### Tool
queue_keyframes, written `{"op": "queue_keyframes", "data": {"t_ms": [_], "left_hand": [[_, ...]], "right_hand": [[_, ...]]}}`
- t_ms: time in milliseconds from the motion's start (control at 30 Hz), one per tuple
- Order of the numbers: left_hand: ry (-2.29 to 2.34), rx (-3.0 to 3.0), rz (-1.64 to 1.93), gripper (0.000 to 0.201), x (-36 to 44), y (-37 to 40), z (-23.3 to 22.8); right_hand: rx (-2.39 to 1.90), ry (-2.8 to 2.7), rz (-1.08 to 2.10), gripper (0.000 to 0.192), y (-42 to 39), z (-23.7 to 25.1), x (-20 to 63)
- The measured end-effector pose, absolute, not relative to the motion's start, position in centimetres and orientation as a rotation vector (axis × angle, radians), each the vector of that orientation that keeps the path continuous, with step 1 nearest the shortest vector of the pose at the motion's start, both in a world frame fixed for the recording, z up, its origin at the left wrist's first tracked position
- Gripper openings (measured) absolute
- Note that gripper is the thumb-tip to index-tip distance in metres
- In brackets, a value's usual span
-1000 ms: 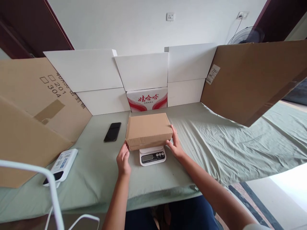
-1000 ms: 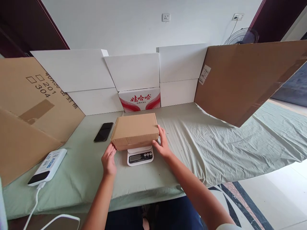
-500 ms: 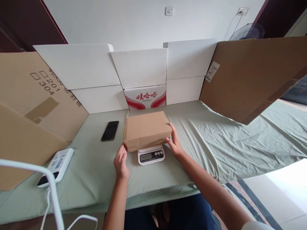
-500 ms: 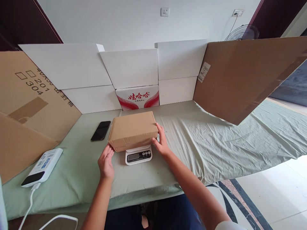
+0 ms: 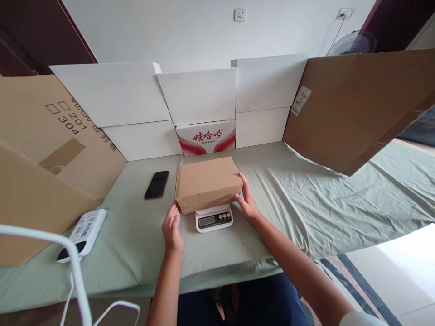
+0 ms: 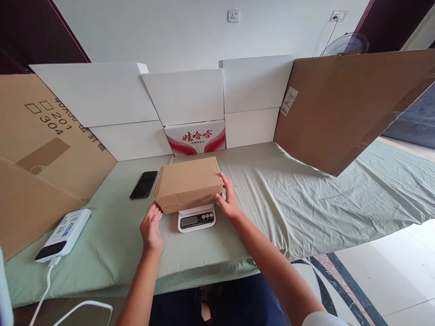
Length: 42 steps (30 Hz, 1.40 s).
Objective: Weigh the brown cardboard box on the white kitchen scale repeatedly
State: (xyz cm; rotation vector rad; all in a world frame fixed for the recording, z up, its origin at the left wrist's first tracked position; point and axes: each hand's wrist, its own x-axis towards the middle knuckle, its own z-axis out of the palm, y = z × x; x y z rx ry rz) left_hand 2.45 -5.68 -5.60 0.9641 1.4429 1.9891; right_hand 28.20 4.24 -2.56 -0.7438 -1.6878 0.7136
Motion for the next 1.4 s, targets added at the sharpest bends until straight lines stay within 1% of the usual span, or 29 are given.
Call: {"op": "queue_keyframes", "data": {"t_ms": [633,833,1100,1400], "left_hand": [[1.427,0.915,2.008,0.058,2.49,-5.31,-5.22],[1.436,0.875,2.023,0.059,2.60,-5.24,-5.04],[1.448,0.908,2.015,0.060,2.52,-5.21,-5.02],[1.459,0.959,1.990,0.058,2.56,-5.48,-5.04]], "right_hand": [[-0.733,-1.689,0.707,0.072,4.43,-2.57,28.25],[-0.760,-1.697,0.699,0.075,4.49,-2.63,28.40],[-0.759,-1.688,0.714,0.074,4.53,-2.72,28.39],[-0.781,-1.657,0.744,0.082,4.66,-2.86,28.23]]}}
